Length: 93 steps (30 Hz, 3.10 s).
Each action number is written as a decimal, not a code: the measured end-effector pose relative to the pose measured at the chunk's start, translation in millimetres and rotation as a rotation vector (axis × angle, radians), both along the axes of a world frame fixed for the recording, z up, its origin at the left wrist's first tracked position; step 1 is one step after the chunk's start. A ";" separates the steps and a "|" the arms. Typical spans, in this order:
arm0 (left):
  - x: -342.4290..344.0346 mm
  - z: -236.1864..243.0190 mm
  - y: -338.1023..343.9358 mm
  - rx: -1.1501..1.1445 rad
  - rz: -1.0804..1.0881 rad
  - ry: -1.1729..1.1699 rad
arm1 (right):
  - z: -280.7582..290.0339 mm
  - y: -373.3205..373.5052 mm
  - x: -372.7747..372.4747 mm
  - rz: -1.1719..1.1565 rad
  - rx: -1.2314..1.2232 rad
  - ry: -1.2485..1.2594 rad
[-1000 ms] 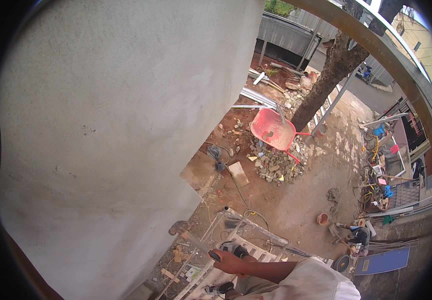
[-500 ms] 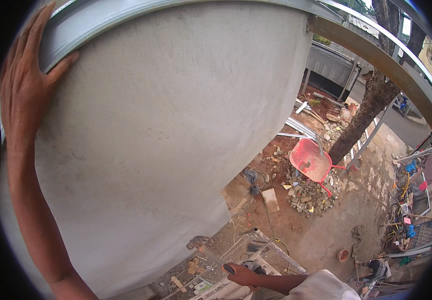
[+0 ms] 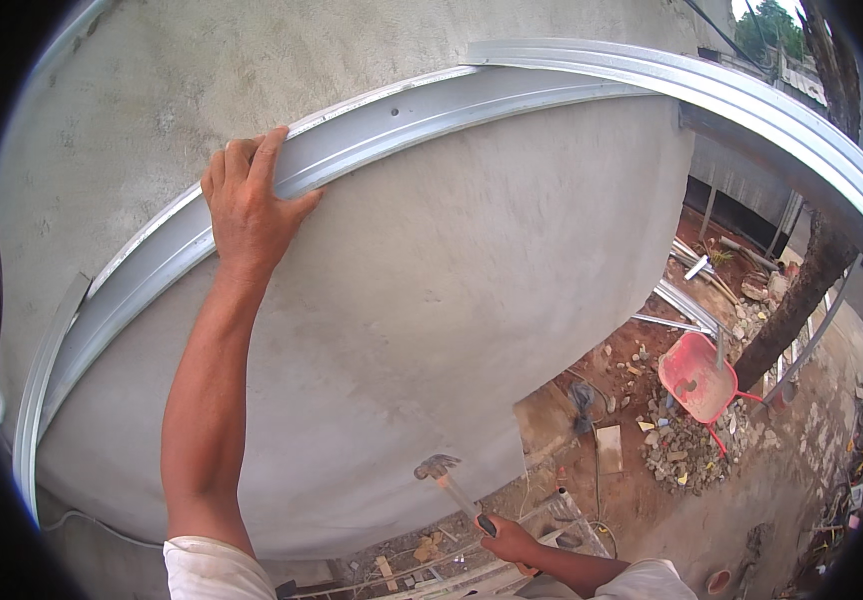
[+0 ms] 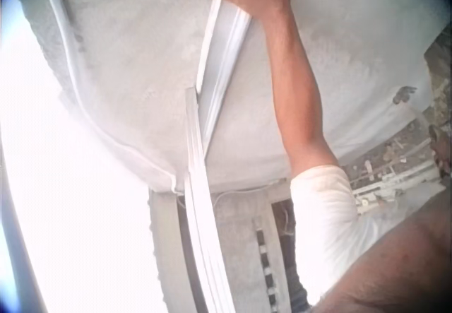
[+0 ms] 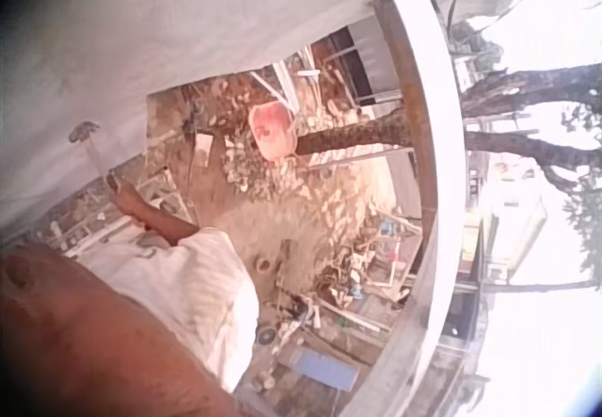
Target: The person is installing curved metal frames onto a concrete wall. They use a red power drill to secure the frames with screws and a hammer to tap them into place. The work is performed on a wooden scaffold in an outdoor construction area.
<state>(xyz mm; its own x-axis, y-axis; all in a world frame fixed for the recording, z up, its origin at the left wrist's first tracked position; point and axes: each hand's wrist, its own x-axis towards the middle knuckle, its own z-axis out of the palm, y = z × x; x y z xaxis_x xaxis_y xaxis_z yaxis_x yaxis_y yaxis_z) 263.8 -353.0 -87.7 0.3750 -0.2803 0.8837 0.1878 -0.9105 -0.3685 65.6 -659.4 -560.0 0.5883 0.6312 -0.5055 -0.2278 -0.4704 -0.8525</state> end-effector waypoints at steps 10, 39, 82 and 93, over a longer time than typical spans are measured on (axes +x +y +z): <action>-5.8 6.0 -9.7 -0.051 -0.077 0.062 | 2.4 -6.0 -12.2 -0.027 0.014 -0.195; -447.2 -504.8 -83.9 -2.487 0.198 -0.379 | -18.1 126.6 -143.8 0.917 0.048 -0.143; -920.2 -600.1 91.6 -2.222 0.939 0.543 | 583.1 643.2 -123.0 -0.573 0.430 -2.337; -958.9 -608.7 61.1 -2.190 0.939 0.716 | 585.7 648.6 -140.9 -0.502 0.007 -2.260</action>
<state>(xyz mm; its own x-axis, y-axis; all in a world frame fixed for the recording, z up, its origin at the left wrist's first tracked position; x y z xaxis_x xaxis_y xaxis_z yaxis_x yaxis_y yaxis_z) -695.1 -291.9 -696.5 0.0431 0.7417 -0.6693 0.8898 0.2762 0.3633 -75.4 -10.8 25.7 0.0621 0.3061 0.9500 0.6948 -0.6966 0.1790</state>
